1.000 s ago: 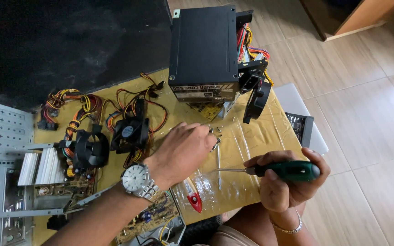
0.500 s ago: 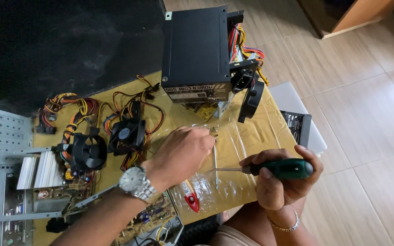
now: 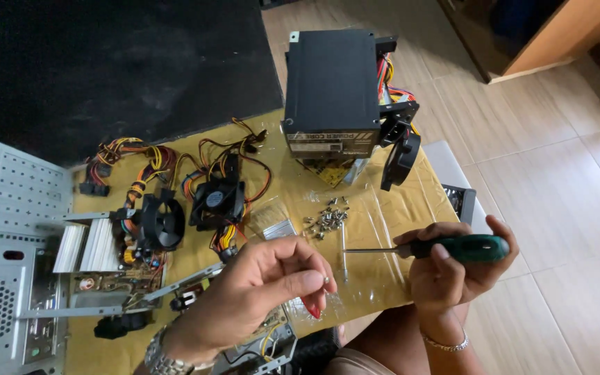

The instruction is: A person is disassembling a computer power supply unit by removing screws from the internal circuit board and the outer casing using a manual screwdriver.

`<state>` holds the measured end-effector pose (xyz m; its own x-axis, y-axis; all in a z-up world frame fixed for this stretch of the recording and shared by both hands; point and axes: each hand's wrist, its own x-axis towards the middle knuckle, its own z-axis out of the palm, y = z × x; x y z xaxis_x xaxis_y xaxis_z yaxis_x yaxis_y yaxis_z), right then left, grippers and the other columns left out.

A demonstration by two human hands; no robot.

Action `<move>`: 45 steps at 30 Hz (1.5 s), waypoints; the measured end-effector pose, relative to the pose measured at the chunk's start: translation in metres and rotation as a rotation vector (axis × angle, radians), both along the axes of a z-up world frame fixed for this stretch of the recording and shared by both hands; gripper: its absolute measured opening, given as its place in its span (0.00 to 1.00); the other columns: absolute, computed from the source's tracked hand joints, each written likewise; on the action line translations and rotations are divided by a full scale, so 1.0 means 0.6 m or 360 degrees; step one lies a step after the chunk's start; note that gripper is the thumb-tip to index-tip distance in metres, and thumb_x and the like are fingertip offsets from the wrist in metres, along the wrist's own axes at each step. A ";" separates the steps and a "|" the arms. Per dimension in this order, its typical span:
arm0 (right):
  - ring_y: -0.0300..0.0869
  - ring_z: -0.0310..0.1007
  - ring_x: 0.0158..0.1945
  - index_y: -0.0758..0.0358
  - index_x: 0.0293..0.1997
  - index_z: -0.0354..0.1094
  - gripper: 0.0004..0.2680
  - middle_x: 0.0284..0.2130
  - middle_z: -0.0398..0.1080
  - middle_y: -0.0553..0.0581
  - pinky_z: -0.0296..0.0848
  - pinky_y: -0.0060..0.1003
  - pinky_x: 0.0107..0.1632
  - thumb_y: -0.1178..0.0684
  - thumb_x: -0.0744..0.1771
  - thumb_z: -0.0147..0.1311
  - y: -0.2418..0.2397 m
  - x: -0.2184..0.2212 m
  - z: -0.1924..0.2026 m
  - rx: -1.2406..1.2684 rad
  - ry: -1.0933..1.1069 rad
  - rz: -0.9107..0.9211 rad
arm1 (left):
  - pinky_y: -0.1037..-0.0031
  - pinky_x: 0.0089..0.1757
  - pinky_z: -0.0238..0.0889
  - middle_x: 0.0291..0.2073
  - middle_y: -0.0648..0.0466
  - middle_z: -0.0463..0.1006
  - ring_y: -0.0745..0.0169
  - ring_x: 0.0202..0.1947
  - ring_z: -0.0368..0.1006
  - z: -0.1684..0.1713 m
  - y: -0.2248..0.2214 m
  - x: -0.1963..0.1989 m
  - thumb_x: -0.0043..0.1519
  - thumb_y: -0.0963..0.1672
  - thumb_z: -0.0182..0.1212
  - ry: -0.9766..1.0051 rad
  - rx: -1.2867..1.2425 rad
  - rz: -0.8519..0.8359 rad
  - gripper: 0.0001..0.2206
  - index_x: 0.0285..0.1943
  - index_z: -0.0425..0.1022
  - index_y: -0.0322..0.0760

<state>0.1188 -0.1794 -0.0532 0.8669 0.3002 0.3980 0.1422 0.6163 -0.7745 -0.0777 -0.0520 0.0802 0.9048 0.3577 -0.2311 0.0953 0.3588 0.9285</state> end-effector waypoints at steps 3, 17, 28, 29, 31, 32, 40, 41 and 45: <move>0.53 0.70 0.26 0.56 0.66 0.50 0.20 0.33 0.69 0.68 0.80 0.50 0.31 0.64 0.66 0.46 -0.005 0.004 -0.001 0.0092 0.0085 -0.0001 | 0.72 0.39 0.71 0.35 0.44 0.82 0.60 0.31 0.77 0.004 -0.025 -0.040 0.63 0.41 0.62 -0.0143 -0.0191 0.0212 0.07 0.39 0.78 0.26; 0.44 0.72 0.30 0.47 0.78 0.53 0.24 0.37 0.63 0.56 0.76 0.32 0.36 0.49 0.69 0.46 -0.059 -0.231 0.220 -0.0332 0.0265 -0.0122 | 0.66 0.37 0.80 0.38 0.31 0.82 0.49 0.29 0.83 -0.082 -0.106 -0.189 0.59 0.33 0.65 -0.0631 -0.0181 0.0733 0.06 0.37 0.72 0.27; 0.50 0.73 0.31 0.43 0.77 0.53 0.24 0.37 0.61 0.60 0.81 0.35 0.34 0.50 0.68 0.49 -0.068 -0.282 0.241 -0.0362 0.0245 0.0072 | 0.69 0.34 0.81 0.35 0.32 0.85 0.49 0.27 0.84 -0.076 -0.125 -0.216 0.58 0.33 0.68 -0.0732 -0.0029 0.1036 0.05 0.35 0.74 0.26; 0.50 0.73 0.31 0.43 0.77 0.53 0.24 0.37 0.61 0.60 0.81 0.35 0.34 0.50 0.68 0.49 -0.062 -0.286 0.242 -0.0364 0.0239 0.0070 | 0.69 0.34 0.81 0.35 0.32 0.85 0.49 0.27 0.84 -0.077 -0.123 -0.218 0.58 0.33 0.68 -0.0738 -0.0033 0.1035 0.05 0.35 0.74 0.26; 0.48 0.71 0.28 0.44 0.76 0.52 0.24 0.35 0.60 0.58 0.77 0.33 0.34 0.50 0.68 0.47 -0.052 -0.296 0.246 -0.0406 0.0210 -0.0051 | 0.64 0.35 0.83 0.35 0.31 0.84 0.47 0.27 0.84 -0.079 -0.122 -0.221 0.57 0.34 0.69 -0.0728 -0.0124 0.1042 0.04 0.35 0.77 0.24; 0.48 0.71 0.28 0.44 0.76 0.52 0.24 0.35 0.60 0.58 0.77 0.33 0.34 0.50 0.68 0.47 -0.048 -0.302 0.248 -0.0408 0.0205 -0.0052 | 0.64 0.35 0.83 0.35 0.31 0.84 0.47 0.27 0.84 -0.078 -0.123 -0.220 0.57 0.34 0.69 -0.0732 -0.0128 0.1042 0.04 0.35 0.77 0.24; 0.52 0.72 0.36 0.48 0.78 0.43 0.23 0.40 0.62 0.62 0.83 0.48 0.42 0.53 0.71 0.45 -0.060 -0.302 0.228 -0.0611 -0.0048 -0.0115 | 0.85 0.37 0.82 0.37 0.50 0.89 0.68 0.33 0.88 -0.043 -0.105 -0.243 0.55 0.36 0.73 -0.0538 0.1083 0.1241 0.08 0.40 0.81 0.37; 0.52 0.72 0.36 0.48 0.78 0.43 0.23 0.40 0.62 0.62 0.83 0.48 0.42 0.53 0.71 0.45 -0.060 -0.305 0.233 -0.0612 -0.0047 -0.0112 | 0.85 0.37 0.82 0.37 0.50 0.89 0.68 0.33 0.88 -0.090 -0.082 -0.260 0.55 0.36 0.73 -0.0536 0.1083 0.1244 0.08 0.40 0.81 0.37; 0.54 0.73 0.34 0.48 0.77 0.43 0.25 0.39 0.62 0.62 0.84 0.49 0.43 0.56 0.68 0.46 -0.057 -0.310 0.241 -0.0680 -0.0032 -0.0086 | 0.46 0.65 0.61 0.69 0.36 0.64 0.33 0.69 0.66 -0.185 -0.041 -0.287 0.73 0.45 0.57 -0.0907 0.1106 -0.0038 0.22 0.73 0.56 0.35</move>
<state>-0.0671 -0.2133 0.0916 0.8792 0.3963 0.2647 0.1829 0.2322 -0.9553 -0.2501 -0.0768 -0.0309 0.8251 0.2290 0.5165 -0.4457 -0.2980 0.8441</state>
